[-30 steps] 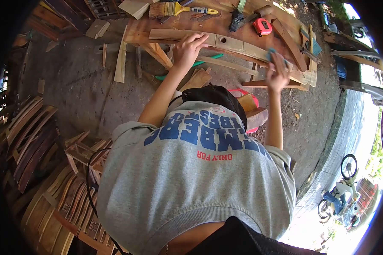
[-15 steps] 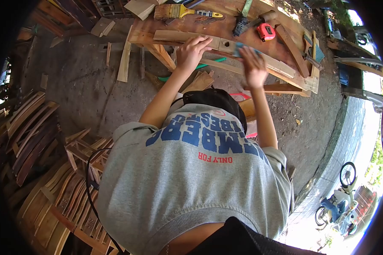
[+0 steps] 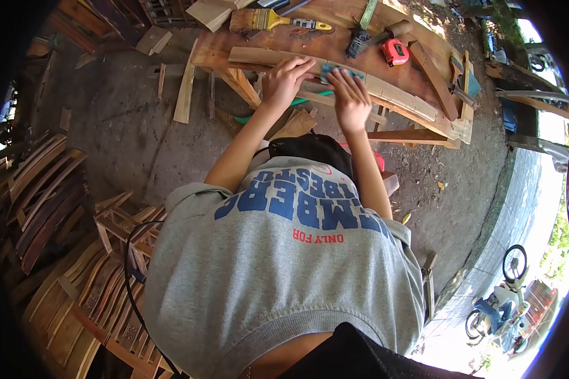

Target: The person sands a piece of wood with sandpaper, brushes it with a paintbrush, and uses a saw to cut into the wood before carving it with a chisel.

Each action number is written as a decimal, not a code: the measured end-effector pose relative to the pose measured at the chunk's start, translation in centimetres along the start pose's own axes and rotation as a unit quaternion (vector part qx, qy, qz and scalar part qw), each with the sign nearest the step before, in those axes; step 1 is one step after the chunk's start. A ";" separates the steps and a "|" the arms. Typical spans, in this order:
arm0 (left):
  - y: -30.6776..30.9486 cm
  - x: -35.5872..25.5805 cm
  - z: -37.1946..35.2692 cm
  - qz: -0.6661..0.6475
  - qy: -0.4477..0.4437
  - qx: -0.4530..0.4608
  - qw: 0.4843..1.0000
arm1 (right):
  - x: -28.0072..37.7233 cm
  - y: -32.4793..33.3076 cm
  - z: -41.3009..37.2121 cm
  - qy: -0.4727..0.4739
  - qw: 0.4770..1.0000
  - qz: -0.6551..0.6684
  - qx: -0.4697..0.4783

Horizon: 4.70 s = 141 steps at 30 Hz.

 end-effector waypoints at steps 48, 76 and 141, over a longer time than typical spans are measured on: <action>-0.5 0.2 -0.4 0.001 0.009 0.001 1.000 | -10.4 5.5 -5.9 -0.163 0.974 -0.137 -0.072; 0.3 0.3 0.1 -0.028 0.020 -0.007 0.999 | -14.8 10.3 -1.7 -0.221 0.970 -0.069 -0.073; -2.1 4.7 2.3 -0.323 0.268 0.124 0.899 | -16.5 5.0 -1.5 -0.286 0.958 -0.027 0.013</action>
Point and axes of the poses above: each hand's wrist, its own z-axis towards the middle knuckle, its own y-axis out of the back of the hand, x = y × z, the point moved 10 cm from there along z, towards the middle knuckle, and after that the axes turned 9 degrees about x, right-handed, at the moved point
